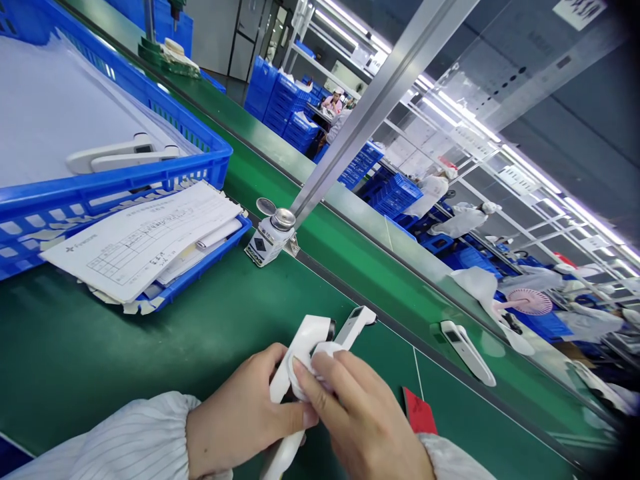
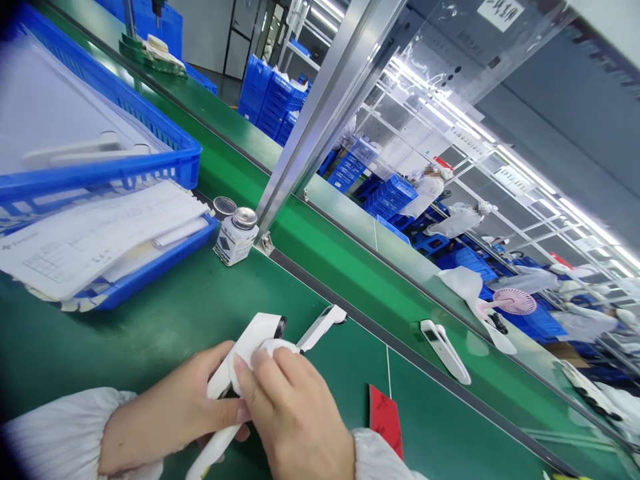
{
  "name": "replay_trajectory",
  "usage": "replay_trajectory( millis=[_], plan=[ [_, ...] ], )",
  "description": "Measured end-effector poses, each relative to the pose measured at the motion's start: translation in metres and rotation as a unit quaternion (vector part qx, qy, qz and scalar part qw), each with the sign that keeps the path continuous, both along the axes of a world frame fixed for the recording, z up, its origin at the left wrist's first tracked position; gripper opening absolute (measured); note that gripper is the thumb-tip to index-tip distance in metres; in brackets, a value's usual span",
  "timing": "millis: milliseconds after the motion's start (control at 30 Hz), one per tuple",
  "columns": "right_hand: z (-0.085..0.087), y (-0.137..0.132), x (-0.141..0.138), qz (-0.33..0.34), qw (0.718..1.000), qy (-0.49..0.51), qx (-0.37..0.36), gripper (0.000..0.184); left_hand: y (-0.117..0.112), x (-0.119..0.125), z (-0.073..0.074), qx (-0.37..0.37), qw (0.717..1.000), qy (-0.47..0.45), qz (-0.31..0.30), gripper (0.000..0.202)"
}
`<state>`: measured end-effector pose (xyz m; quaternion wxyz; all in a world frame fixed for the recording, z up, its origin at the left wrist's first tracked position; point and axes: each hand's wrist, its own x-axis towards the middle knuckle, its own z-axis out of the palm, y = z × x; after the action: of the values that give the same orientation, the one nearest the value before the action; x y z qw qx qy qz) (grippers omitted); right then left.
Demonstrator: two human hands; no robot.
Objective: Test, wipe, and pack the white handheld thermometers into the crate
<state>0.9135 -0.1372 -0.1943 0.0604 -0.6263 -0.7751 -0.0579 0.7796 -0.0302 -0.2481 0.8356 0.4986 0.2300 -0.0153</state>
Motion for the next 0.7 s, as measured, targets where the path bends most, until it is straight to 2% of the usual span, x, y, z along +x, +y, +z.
replay_trajectory(
  millis=[333, 533, 700],
  plan=[
    [-0.0044, -0.0008, -0.0006, -0.004, 1.0, 0.016, 0.025, 0.037, 0.0016, 0.001, -0.0033, 0.01, 1.0, 0.005, -0.011, 0.033],
    [-0.0044, -0.0006, -0.005, -0.02, 0.998, 0.044, 0.029, 0.036, 0.0005, 0.0006, -0.0014, 0.064, 0.998, 0.001, 0.02, 0.029],
    [-0.0072, 0.0006, -0.0054, -0.03, 0.997, 0.043, 0.051, 0.036, -0.0002, 0.0014, -0.0012, 0.043, 0.999, 0.007, 0.016, 0.031]
  ],
)
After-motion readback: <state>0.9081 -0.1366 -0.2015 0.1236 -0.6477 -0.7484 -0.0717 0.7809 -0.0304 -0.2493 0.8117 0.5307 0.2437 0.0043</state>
